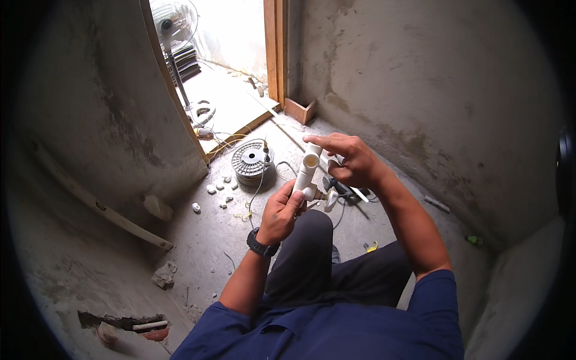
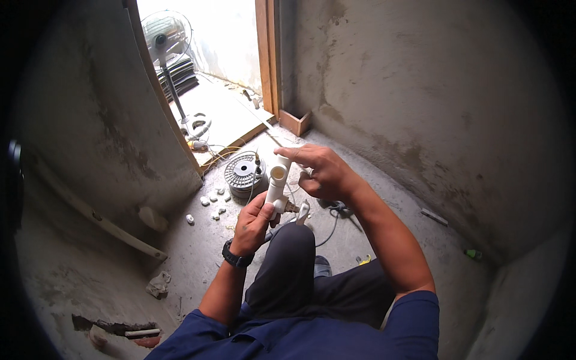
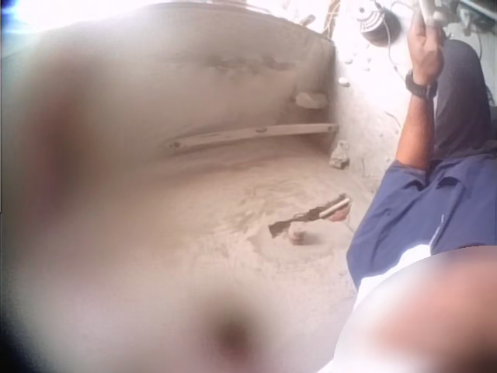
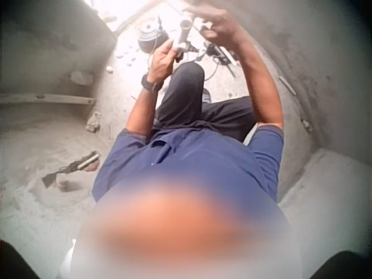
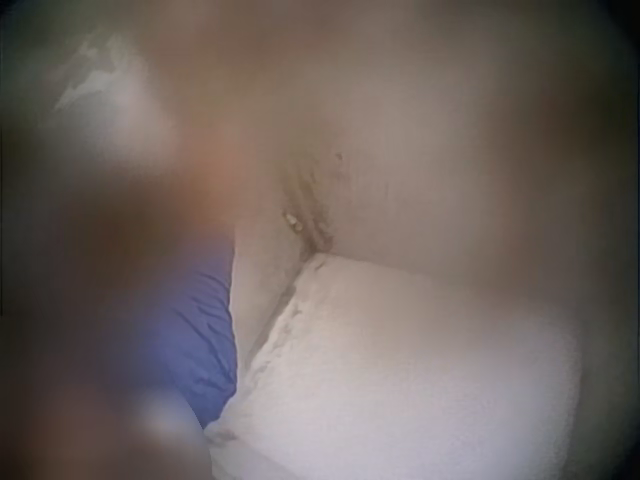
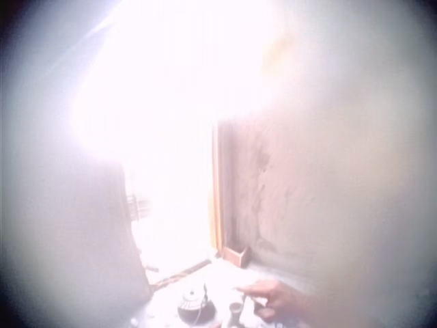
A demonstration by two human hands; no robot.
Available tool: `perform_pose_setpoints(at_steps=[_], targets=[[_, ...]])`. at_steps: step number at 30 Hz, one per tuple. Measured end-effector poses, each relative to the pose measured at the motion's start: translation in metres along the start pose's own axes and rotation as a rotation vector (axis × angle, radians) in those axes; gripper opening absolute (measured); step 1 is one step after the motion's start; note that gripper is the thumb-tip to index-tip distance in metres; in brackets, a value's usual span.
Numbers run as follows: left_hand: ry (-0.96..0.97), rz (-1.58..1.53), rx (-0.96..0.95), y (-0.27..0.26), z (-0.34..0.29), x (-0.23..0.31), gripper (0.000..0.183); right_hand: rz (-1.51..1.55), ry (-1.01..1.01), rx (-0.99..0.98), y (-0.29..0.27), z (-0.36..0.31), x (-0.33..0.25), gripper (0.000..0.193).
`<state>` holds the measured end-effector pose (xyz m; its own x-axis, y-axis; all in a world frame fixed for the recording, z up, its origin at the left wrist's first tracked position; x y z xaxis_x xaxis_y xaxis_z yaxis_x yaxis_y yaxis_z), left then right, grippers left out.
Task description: The person assembles white PVC pipes and fittings on the floor, measures and cuts a pipe with a pipe cutter, then inserts the assembly into a wall opening and marks the wall with a pencil.
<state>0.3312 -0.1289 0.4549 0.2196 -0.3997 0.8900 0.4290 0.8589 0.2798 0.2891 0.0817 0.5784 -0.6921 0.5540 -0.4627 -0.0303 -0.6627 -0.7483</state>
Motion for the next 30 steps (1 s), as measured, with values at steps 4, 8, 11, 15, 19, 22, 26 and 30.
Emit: perform_pose_setpoints(at_steps=[4, 8, 11, 15, 19, 22, 26, 30], targets=[[0.011, -0.008, -0.014, 0.004, -0.005, 0.009, 0.039, 0.002, 0.033, 0.006, -0.002, -0.004, -0.011, 0.076], [0.03, -0.002, -0.019, 0.005, -0.009, 0.015, 0.039, -0.039, -0.001, 0.029, -0.003, -0.007, -0.016, 0.076], [0.024, 0.007, -0.03, 0.004, -0.012, 0.02, 0.039, -0.04, -0.036, 0.047, -0.001, -0.007, -0.02, 0.075], [0.011, -0.018, -0.022, 0.007, -0.016, 0.025, 0.039, -0.07, 0.0, 0.022, 0.0, -0.01, -0.025, 0.074], [-0.008, -0.09, -0.11, 0.008, -0.001, 0.028, 0.035, -0.152, 0.174, -0.021, -0.01, -0.008, -0.025, 0.08], [-0.006, -0.107, -0.143, -0.001, 0.037, 0.012, 0.032, -0.013, 0.233, 0.072, -0.046, -0.013, -0.004, 0.084], [-0.087, -0.124, 0.055, -0.055, 0.08, -0.042, 0.03, 0.046, 0.48, 0.186, -0.077, -0.062, 0.093, 0.073], [-0.181, -0.051, 0.214, -0.138, 0.09, -0.117, 0.029, -0.019, 0.97, -0.035, 0.002, -0.199, 0.258, 0.057]])
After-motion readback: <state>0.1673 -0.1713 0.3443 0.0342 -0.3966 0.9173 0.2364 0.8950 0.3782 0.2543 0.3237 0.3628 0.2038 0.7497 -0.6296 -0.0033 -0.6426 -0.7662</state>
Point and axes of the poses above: each hand's wrist, its own z-axis towards the middle knuckle, its own y-axis out of the palm, x = y × z, the point moved 1 cm from there along z, towards the middle knuckle, and after that the axes turned 7 degrees about y, right-handed, at the moved point
